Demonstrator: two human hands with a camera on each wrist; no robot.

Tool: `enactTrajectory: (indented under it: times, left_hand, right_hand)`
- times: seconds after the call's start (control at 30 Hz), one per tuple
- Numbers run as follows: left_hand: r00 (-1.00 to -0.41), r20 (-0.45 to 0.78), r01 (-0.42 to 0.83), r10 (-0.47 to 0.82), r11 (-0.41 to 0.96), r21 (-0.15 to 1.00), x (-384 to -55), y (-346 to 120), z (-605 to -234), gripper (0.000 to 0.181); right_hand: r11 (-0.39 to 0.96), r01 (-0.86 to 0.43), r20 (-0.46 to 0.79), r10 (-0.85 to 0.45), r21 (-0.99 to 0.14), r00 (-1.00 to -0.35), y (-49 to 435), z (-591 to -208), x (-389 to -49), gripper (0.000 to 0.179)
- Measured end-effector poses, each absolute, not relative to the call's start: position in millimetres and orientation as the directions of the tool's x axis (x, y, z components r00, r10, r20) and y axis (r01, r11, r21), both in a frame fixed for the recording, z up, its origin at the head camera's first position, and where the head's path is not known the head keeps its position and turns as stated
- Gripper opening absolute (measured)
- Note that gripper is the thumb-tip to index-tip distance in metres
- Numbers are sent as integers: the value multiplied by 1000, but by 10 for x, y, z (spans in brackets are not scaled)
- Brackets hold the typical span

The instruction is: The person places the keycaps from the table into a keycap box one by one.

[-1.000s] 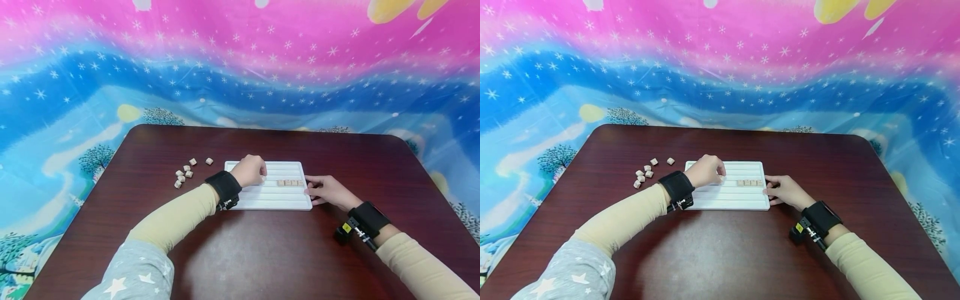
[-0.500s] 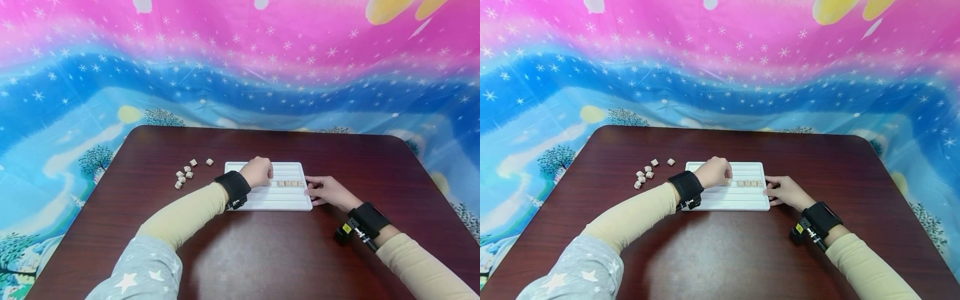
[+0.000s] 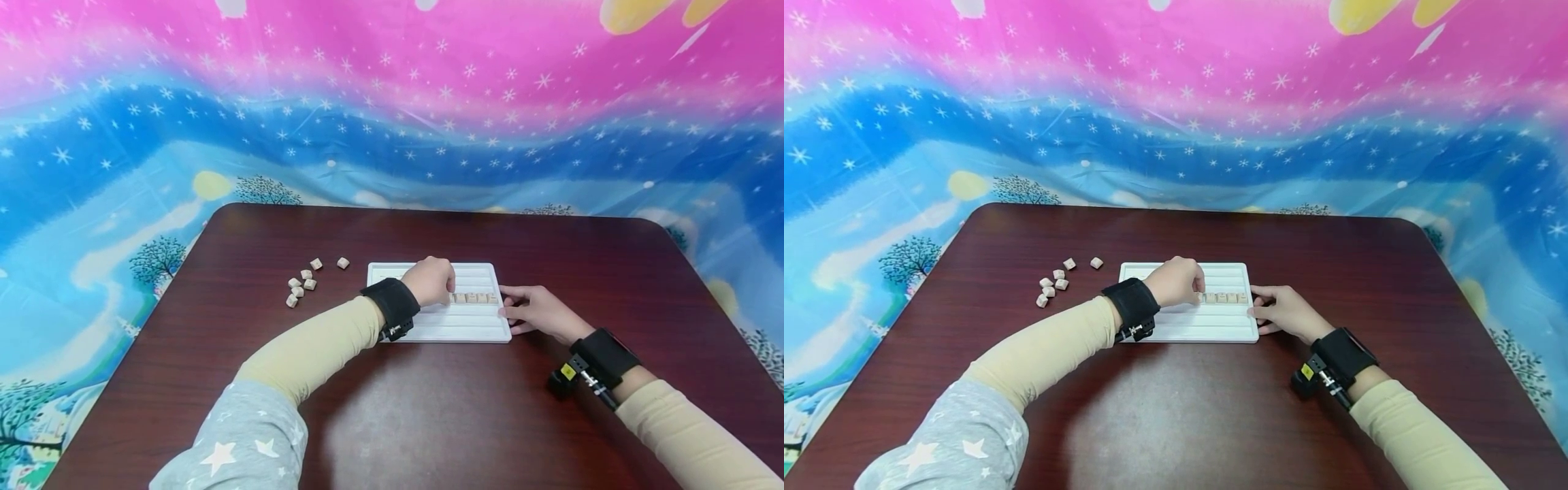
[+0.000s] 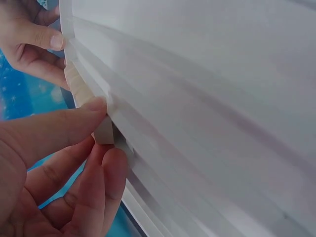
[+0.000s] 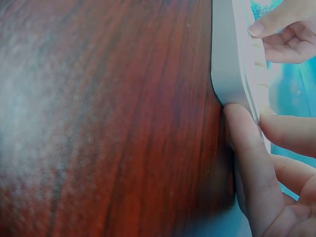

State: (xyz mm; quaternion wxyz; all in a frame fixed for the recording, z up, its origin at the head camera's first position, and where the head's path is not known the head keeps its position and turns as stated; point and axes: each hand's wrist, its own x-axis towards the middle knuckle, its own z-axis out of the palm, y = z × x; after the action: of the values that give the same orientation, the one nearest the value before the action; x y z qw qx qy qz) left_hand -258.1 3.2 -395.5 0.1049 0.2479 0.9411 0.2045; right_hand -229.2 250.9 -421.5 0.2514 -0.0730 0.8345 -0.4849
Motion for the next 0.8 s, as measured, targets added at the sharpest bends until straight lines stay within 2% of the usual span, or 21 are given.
enactTrajectory:
  times: [0.8]
  left_hand:
    - [-852, -108, 431, 513, 802, 414, -2554, 96, -3926, 15]
  right_hand:
    - [539, 115, -353, -362, -834, -863, 2513, -4221, -2291, 67]
